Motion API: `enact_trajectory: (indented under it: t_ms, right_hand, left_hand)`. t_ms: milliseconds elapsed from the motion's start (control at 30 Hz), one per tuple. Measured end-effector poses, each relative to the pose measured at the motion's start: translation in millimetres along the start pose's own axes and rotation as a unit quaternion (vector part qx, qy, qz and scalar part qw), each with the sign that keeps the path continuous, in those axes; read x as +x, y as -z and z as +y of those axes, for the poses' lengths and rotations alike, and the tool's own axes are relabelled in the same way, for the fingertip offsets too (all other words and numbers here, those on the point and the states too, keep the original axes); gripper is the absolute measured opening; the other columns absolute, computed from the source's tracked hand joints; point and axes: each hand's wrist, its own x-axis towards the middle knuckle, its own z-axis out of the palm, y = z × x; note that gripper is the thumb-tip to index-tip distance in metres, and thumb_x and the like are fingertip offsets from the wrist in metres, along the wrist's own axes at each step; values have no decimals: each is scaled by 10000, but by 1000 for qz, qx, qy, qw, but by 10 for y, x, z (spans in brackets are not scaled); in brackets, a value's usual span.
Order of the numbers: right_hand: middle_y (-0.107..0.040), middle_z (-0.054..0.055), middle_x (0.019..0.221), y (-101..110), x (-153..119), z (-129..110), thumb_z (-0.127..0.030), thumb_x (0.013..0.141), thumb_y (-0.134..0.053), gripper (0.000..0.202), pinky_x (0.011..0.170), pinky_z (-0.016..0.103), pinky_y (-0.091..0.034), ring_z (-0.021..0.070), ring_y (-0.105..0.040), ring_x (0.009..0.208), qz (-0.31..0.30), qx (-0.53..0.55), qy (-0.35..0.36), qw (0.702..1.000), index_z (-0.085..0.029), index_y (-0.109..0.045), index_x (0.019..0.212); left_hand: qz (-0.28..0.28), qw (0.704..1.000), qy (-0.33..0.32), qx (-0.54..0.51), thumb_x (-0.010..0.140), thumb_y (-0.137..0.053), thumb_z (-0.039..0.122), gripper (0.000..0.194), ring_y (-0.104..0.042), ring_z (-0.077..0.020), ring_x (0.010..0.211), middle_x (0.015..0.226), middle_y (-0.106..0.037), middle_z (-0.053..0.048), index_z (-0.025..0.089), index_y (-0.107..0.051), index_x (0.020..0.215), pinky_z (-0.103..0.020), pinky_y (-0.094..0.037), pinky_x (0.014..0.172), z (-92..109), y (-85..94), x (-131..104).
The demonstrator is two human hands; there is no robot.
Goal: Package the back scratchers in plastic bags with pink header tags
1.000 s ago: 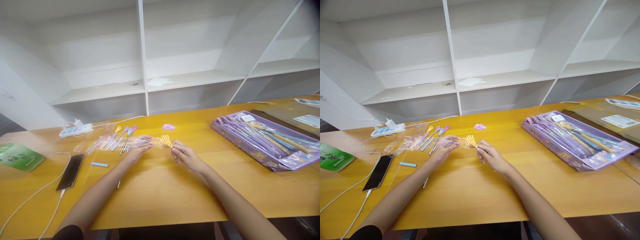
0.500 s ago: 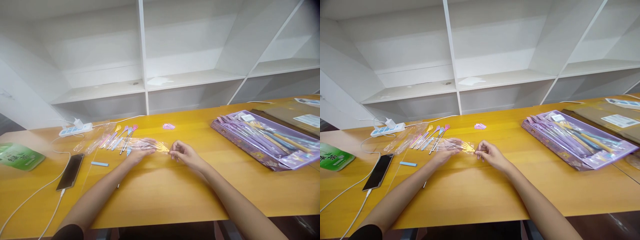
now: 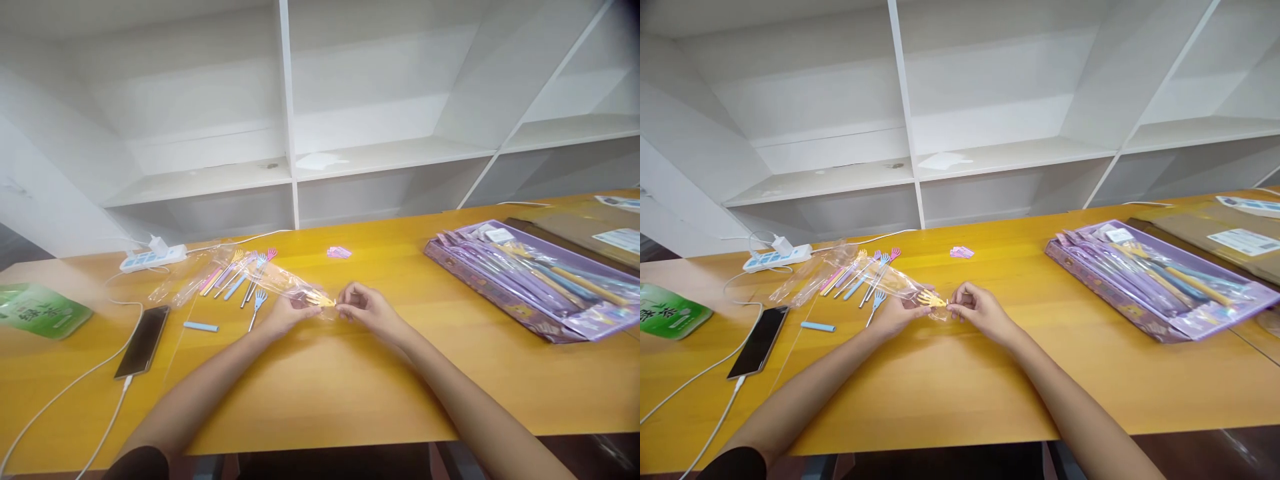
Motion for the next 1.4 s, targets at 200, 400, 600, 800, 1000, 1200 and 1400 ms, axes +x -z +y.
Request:
enact_trajectory:
  t_ms: [200,400,600,800,1000,1200,1400]
  right_hand:
    - [-601,-28,831,-179,-9,42,-498,842,-844,439,661,318,-558,153,-688,673,19,-20,21,999,-231,-496,814]
    - [-659,-19,804,-244,-65,19,-552,906,-757,423,669,311,-561,156,-689,689,-34,-48,-20,998,-239,-475,871]
    - [-690,4,832,-114,-109,-115,-509,941,-716,348,630,278,-517,146,-662,682,-113,-121,-58,985,-231,-518,1011]
    - [-716,31,908,-30,-102,-117,-458,893,-777,357,741,301,-556,162,-675,810,-145,-104,-45,983,-216,-650,1124]
    - [-767,60,998,-12,-125,-193,-415,943,-733,346,868,356,-577,197,-730,913,-164,-128,-2,978,-235,-695,1237]
    - [-748,45,934,-98,-115,-66,-446,952,-737,235,732,313,-569,174,-692,774,-93,-213,90,969,-245,-711,1070]
    - [-709,68,852,-172,-110,-67,-478,970,-714,222,648,331,-521,183,-622,696,-12,-260,201,944,-258,-744,961]
  left_hand:
    - [61,997,11,-41,694,-934,388,398,-708,-202,881,944,-761,-48,184,-725,964,-314,-552,849,-10,-231,-53]
    - [128,991,-9,-39,746,-902,396,368,-642,-139,759,840,-706,-13,167,-681,932,-263,-512,748,-72,-166,-23]
    - [217,969,-57,-103,735,-903,388,367,-584,-99,730,824,-667,9,167,-674,917,-241,-477,736,56,119,148]
    - [179,978,-62,-91,680,-936,374,489,-647,-154,902,1034,-729,-64,159,-695,1047,-277,-502,825,99,308,246]
    - [175,982,-47,-53,667,-933,360,499,-678,-189,975,1040,-741,-57,174,-696,1065,-325,-510,918,-5,316,243]
    - [127,991,14,-40,674,-942,373,569,-695,-204,995,1083,-741,-77,176,-690,1145,-309,-538,853,-103,61,115]
    - [41,996,56,-49,623,-981,432,541,-686,-174,856,895,-707,-42,160,-640,943,-321,-538,849,-234,-361,-122]
